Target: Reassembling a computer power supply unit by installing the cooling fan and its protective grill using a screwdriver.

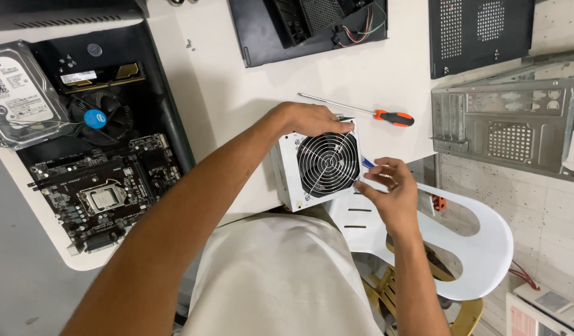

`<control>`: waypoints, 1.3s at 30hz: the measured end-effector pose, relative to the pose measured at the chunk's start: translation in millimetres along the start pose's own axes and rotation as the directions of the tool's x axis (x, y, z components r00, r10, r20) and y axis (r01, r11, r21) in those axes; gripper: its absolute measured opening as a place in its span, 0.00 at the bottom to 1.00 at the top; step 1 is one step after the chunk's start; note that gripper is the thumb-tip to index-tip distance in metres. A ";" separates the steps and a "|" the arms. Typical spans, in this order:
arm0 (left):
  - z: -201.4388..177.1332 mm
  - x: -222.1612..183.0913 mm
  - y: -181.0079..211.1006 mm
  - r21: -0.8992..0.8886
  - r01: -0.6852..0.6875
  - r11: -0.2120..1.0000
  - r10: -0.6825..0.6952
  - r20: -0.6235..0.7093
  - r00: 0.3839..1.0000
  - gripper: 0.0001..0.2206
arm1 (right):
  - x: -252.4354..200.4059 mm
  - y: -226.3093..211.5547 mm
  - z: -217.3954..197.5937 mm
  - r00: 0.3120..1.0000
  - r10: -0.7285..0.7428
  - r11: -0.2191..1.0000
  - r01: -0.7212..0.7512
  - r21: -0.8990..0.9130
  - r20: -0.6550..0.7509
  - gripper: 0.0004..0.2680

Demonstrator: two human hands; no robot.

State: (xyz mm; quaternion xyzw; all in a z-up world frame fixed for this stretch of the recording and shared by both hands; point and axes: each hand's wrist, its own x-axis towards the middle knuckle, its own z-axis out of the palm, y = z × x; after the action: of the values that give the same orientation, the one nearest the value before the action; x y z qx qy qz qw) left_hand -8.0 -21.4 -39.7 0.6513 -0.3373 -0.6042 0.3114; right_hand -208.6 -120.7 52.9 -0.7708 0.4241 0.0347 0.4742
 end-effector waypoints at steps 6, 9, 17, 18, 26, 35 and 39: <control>1.8 -5.8 6.9 0.027 -0.021 0.999 0.020 0.034 0.999 0.34 | 10.1 15.9 -3.5 0.939 0.302 0.904 -0.336 0.265 0.163 0.19; 0.4 -3.4 5.2 0.028 -0.045 0.999 0.044 0.039 0.998 0.35 | 3.7 2.6 -4.3 0.930 0.314 0.890 -0.359 0.279 0.193 0.20; 1.9 -3.0 6.3 0.036 -0.033 0.999 0.031 0.048 0.998 0.34 | 6.4 48.7 4.7 0.954 0.264 0.830 -0.300 0.471 0.142 0.15; 2.5 -5.8 9.3 0.022 -0.017 1.000 0.016 0.048 0.999 0.33 | 7.5 54.7 6.0 0.966 0.236 0.833 -0.257 0.490 0.105 0.13; 1.8 -16.9 20.2 0.072 0.055 0.996 -0.059 0.066 0.996 0.34 | -15.1 54.7 25.2 0.958 0.286 0.696 -0.182 0.695 -0.036 0.11; 0.4 -15.2 25.9 0.005 0.132 0.991 -0.132 0.032 0.991 0.34 | -15.9 63.7 34.2 0.916 0.382 0.528 -0.108 0.842 -0.122 0.08; 3.2 -21.6 33.2 -0.074 0.149 0.986 -0.146 0.042 0.988 0.36 | -15.5 66.3 37.6 0.915 0.375 0.495 -0.065 0.866 -0.146 0.09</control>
State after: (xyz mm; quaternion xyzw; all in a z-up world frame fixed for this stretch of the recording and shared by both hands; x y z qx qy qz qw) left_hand -14.2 -23.0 -0.5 0.6507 -0.2703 -0.6500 0.2846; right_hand -250.9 -95.2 -7.1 -0.3755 0.5528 -0.2379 0.7048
